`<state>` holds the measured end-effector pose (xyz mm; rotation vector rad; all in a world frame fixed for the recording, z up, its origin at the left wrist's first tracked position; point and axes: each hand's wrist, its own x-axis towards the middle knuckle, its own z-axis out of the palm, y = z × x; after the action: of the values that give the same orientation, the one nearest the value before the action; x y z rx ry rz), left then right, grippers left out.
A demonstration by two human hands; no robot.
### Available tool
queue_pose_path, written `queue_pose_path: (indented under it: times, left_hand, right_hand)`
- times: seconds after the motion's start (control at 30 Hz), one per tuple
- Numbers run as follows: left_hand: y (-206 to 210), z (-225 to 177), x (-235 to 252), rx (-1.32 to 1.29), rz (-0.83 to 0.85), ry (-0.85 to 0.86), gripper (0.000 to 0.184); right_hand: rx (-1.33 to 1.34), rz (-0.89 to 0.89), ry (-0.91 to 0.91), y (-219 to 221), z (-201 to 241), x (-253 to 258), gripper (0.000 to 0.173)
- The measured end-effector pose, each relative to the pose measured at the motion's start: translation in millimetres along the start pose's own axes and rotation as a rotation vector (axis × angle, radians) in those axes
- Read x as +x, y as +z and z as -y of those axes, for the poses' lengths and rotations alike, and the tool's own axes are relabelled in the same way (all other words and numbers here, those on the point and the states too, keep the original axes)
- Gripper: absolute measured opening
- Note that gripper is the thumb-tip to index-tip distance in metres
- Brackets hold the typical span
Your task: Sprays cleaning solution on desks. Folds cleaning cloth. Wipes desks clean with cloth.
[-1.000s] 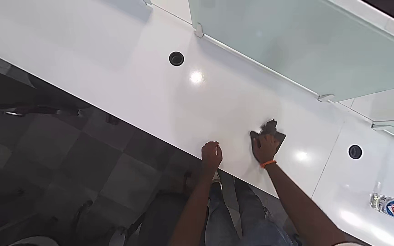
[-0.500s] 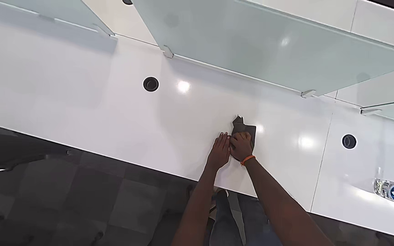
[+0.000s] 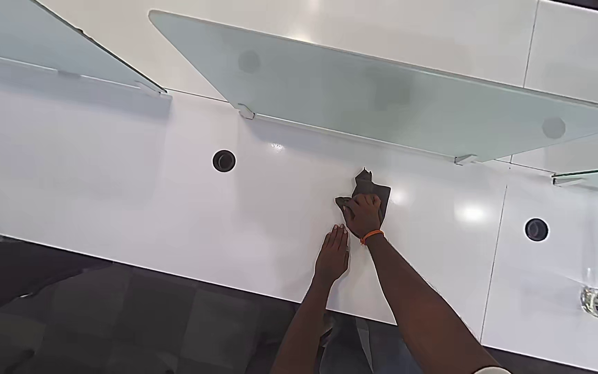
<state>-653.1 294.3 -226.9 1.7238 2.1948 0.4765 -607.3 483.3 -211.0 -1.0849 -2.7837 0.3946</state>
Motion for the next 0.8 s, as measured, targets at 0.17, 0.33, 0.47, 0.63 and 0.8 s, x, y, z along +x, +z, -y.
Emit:
queue_pose_path:
  times: [0.17, 0.33, 0.47, 0.63, 0.8]
  left_hand:
    - [1, 0, 0, 0.032, -0.003, -0.006, 0.054]
    - [3, 2, -1, 0.051, -0.024, -0.003, 0.054]
    - [1, 0, -1, 0.055, -0.002, -0.020, 0.054]
    - [3, 0, -1, 0.064, -0.017, -0.030, 0.054]
    - [4, 0, -2, 0.077, -0.033, -0.027, 0.055]
  right_hand:
    - [-0.003, -0.004, 0.079, 0, -6, 45, 0.027]
    - [-0.013, -0.051, 0.129, 0, -12, 99, 0.032]
    - [-0.017, -0.049, 0.091, -3, -14, 134, 0.032]
    - [-0.008, 0.019, -0.131, -4, -17, 152, 0.033]
    - [0.054, 0.092, -0.332, -5, -22, 170, 0.039]
